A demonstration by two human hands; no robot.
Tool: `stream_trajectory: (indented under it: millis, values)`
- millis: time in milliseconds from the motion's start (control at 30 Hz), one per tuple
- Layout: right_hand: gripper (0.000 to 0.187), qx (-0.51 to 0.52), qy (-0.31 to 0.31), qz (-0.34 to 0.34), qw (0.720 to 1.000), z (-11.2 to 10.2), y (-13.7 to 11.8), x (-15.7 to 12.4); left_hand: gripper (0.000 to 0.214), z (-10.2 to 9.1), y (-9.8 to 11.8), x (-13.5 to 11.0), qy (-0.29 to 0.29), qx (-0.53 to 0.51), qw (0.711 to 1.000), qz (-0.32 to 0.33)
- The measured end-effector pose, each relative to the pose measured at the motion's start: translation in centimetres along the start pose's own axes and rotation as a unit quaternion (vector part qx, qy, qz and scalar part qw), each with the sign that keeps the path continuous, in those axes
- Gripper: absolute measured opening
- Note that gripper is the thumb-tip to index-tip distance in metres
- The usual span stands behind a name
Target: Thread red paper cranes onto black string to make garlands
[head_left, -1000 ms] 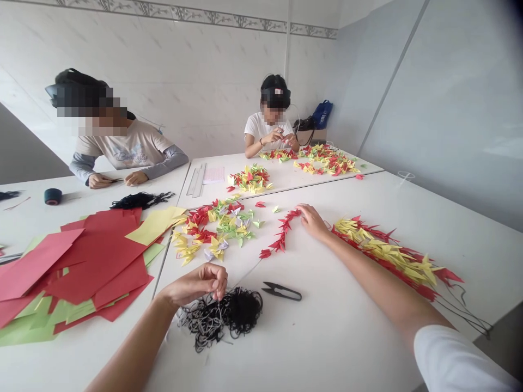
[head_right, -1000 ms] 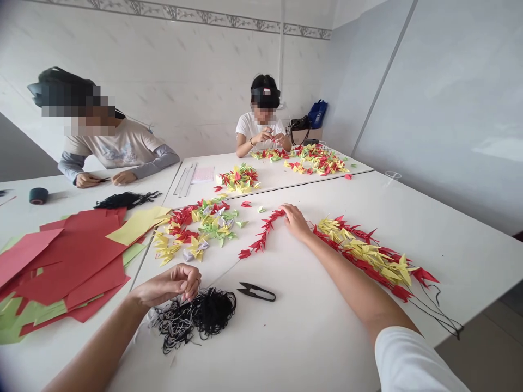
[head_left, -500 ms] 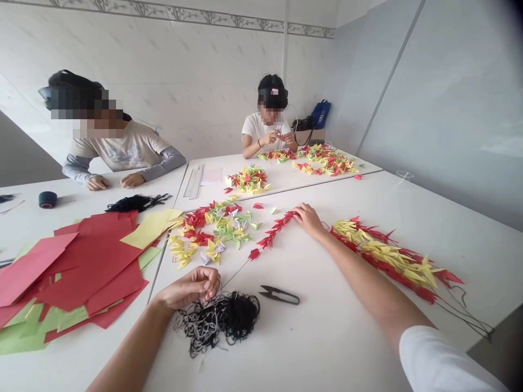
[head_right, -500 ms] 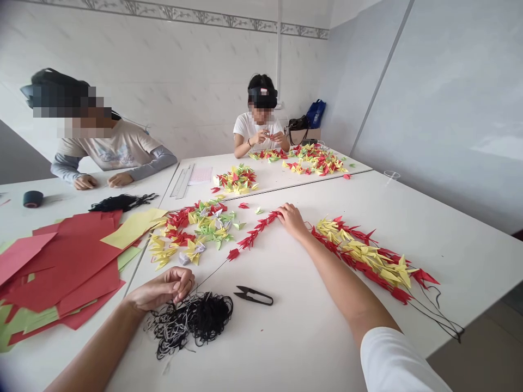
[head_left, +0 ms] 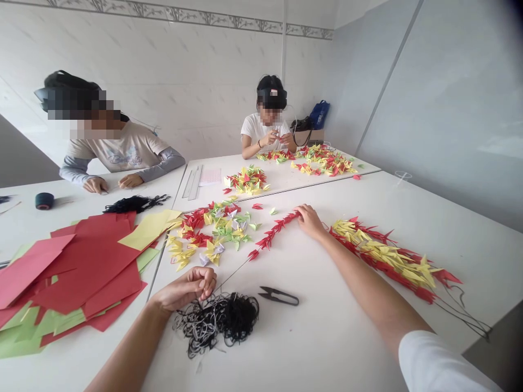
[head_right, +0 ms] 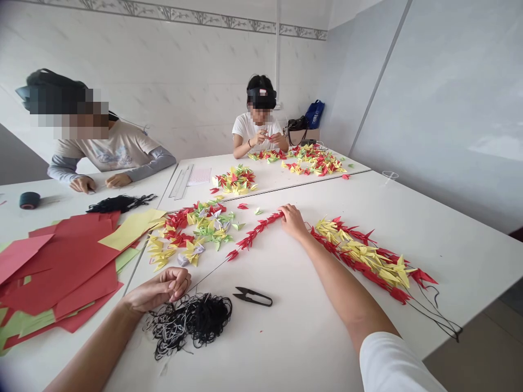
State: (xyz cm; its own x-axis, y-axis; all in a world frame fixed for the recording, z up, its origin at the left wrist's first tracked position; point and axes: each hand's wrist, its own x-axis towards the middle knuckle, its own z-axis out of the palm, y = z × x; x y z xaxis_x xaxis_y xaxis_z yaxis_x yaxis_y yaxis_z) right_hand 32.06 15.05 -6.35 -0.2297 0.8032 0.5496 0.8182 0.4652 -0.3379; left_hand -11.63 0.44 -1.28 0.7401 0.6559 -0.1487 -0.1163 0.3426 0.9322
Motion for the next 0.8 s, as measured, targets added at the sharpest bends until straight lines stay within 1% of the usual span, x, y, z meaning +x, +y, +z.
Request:
stream_trajectory:
  millis: [100, 233, 367, 433, 567, 700, 800]
  values:
    - [0.043, 0.016, -0.004, -0.033, 0.999, -0.1, -0.4, 0.2, 0.039, 0.1, 0.2, 0.0, -0.001, -0.003, 1.000, 0.001]
    - [0.033, 0.026, -0.023, -0.072, 0.997, -0.2, -0.7, 0.4, 0.039, 0.2, 0.3, 0.0, 0.000, 0.001, 1.000, -0.002]
    - [0.041, 0.021, -0.018, -0.072, 0.997, -0.5, -1.2, 0.2, 0.039, 0.2, 0.2, 0.0, 0.005, 0.002, 1.000, -0.005]
    - [0.044, 0.020, -0.021, -0.090, 0.996, -0.9, -1.8, 0.1, 0.040, 0.2, 0.2, 0.0, 0.009, 0.003, 1.000, -0.005]
    - [0.035, 0.027, -0.044, -0.150, 0.987, -1.4, -2.9, -0.2, 0.040, 0.2, 0.2, 0.0, 0.007, 0.004, 1.000, -0.007]
    - [0.026, 0.037, -0.047, -0.156, 0.986, -1.5, -2.9, -0.1, 0.041, 0.3, 0.2, 0.1, 0.011, 0.007, 1.000, -0.010]
    - [0.027, 0.042, -0.034, -0.150, 0.987, -1.4, -3.0, -0.2, 0.042, 0.3, 0.3, 0.1, 0.018, 0.012, 1.000, -0.013]
